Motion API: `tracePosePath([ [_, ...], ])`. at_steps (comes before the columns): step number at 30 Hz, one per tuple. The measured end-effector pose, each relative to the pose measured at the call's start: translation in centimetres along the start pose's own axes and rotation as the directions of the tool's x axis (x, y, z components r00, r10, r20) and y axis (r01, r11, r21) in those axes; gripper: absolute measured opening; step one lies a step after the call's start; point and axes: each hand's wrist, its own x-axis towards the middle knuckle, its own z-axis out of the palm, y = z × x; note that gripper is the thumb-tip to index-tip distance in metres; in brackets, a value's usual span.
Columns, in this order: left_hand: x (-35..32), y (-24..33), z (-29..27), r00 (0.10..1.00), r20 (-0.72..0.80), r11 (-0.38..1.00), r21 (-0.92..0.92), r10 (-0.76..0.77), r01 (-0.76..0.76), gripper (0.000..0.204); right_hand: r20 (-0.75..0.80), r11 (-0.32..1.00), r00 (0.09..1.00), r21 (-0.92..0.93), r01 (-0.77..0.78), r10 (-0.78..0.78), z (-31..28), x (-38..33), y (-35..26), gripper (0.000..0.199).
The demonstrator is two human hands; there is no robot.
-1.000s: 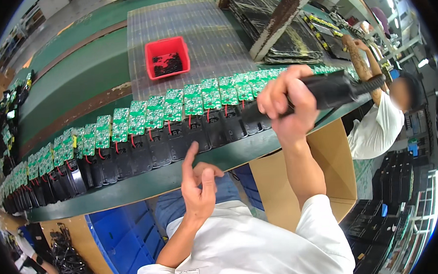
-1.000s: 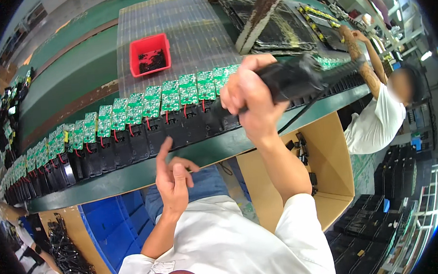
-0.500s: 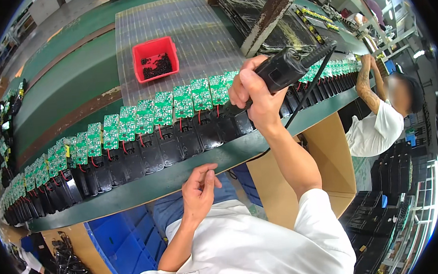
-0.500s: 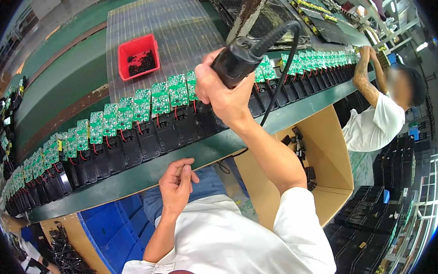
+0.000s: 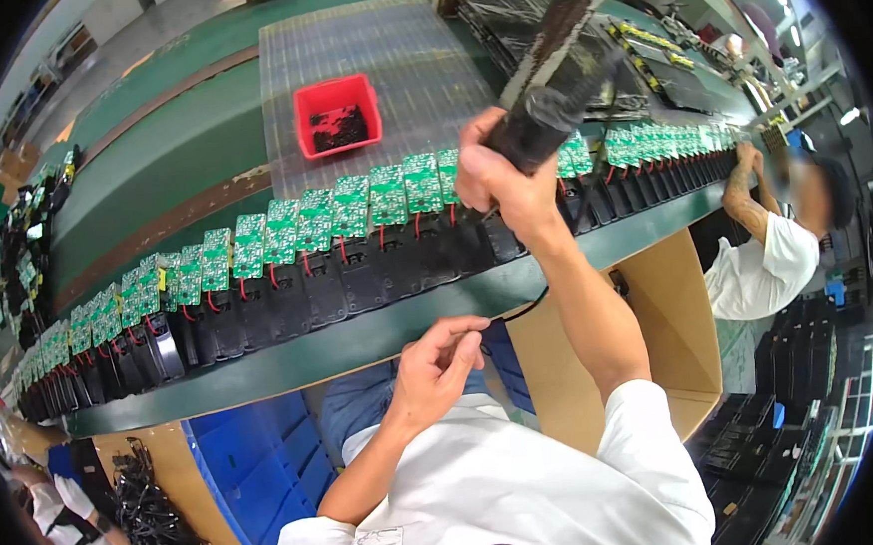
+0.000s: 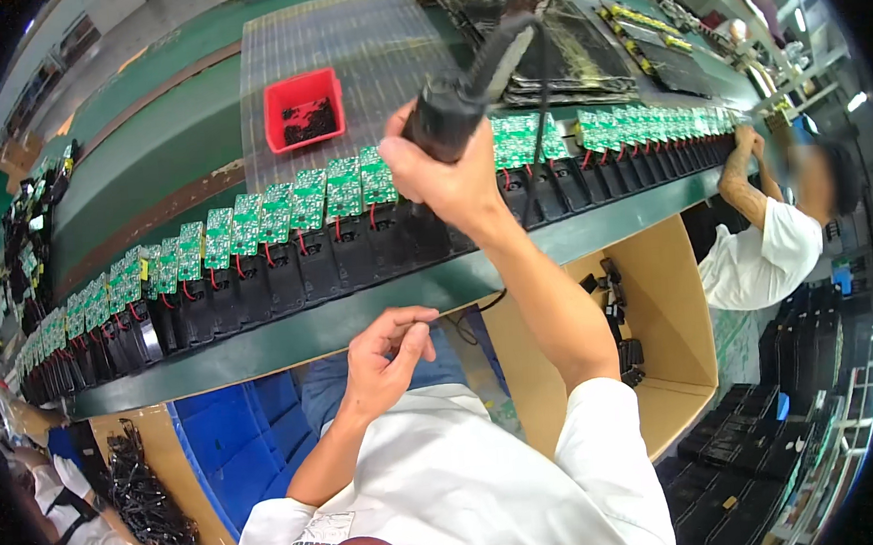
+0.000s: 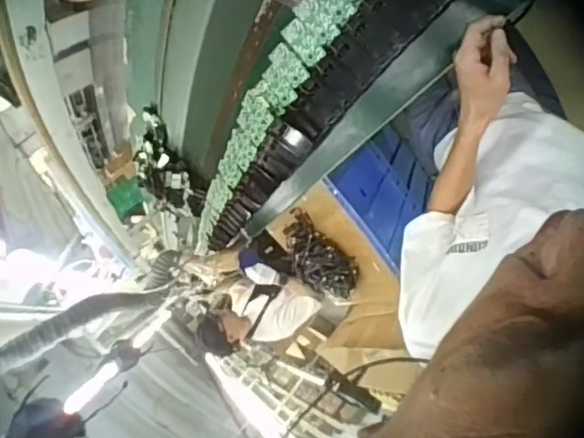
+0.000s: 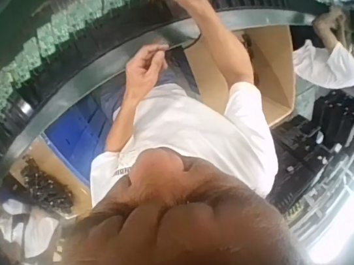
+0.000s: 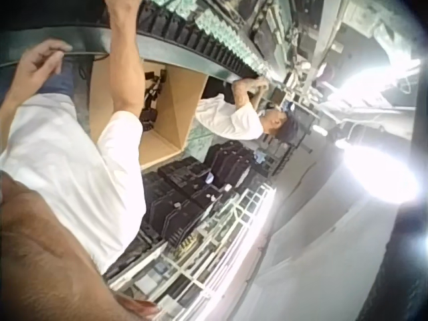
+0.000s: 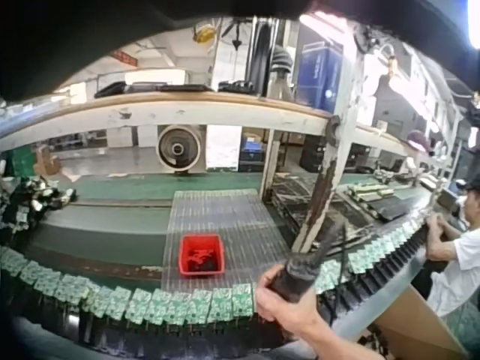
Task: Using an electric screwdriver to fasten components onto a series of circuit boards on an assembly line.
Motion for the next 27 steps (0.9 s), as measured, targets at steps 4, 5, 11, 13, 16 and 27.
tracePosePath([
  [4,-1.0,-0.7,-0.1,0.999,-0.010,1.000,-0.007,-0.031,0.031,0.019,0.103,0.993,0.992,0.085,-0.085,0.076,-1.2,1.1,0.1,0.011],
  [5,-0.8,-0.9,-0.2,0.999,-0.017,0.999,-0.008,-0.042,0.042,0.019,0.141,0.987,0.985,0.115,-0.115,0.099,-1.6,1.1,0.2,0.011],
  [11,0.1,-1.3,-0.5,0.995,0.060,0.991,-0.107,-0.077,0.083,0.026,0.117,0.999,0.993,0.044,-0.022,0.017,-1.5,0.3,-0.3,0.008],
  [13,0.6,-0.7,-0.4,0.990,0.138,0.987,-0.157,-0.017,0.039,0.036,0.080,0.997,0.996,0.064,-0.052,0.047,-0.9,-0.6,-1.2,0.006],
  [16,0.5,0.0,0.5,0.986,0.142,0.942,-0.332,0.093,-0.041,0.056,0.088,0.878,0.972,0.454,0.154,-0.216,0.2,-2.7,-2.0,0.014],
  [27,-3.9,0.9,-12.7,0.735,-0.523,0.750,-0.245,0.431,-0.614,0.046,0.799,0.802,-0.071,-0.594,0.070,0.598,2.4,-10.1,-5.2,0.052],
])
